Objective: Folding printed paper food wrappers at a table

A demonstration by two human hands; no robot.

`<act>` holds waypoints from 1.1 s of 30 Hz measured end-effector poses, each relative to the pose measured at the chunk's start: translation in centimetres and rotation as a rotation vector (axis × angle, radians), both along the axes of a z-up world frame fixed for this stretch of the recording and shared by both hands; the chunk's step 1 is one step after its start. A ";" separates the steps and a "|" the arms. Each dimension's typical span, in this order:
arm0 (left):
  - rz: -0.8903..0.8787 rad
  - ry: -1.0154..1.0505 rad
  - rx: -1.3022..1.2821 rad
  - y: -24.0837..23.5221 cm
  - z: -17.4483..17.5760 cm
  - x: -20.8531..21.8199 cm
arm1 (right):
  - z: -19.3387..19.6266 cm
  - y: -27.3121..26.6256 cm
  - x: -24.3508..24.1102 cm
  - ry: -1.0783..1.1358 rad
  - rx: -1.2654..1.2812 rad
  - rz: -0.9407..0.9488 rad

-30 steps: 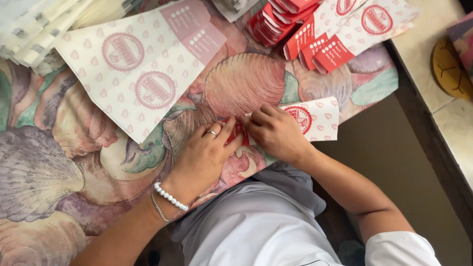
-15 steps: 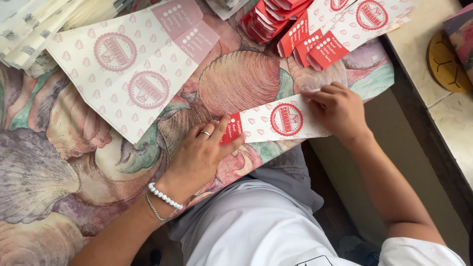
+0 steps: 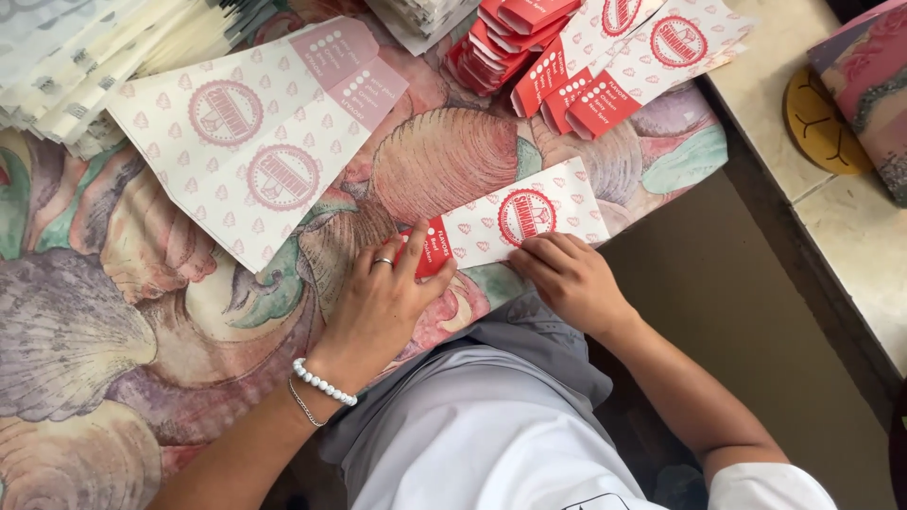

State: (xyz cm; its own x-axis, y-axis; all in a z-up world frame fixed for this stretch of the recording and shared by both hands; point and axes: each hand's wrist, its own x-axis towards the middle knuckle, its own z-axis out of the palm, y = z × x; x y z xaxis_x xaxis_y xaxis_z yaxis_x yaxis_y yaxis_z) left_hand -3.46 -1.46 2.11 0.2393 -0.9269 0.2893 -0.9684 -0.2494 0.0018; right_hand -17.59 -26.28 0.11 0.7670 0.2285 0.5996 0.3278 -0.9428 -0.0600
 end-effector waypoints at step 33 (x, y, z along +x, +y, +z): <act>-0.032 -0.012 0.048 -2.1 -2.7 -0.1 | 2.5 0.6 5.5 0.361 -0.088 -0.098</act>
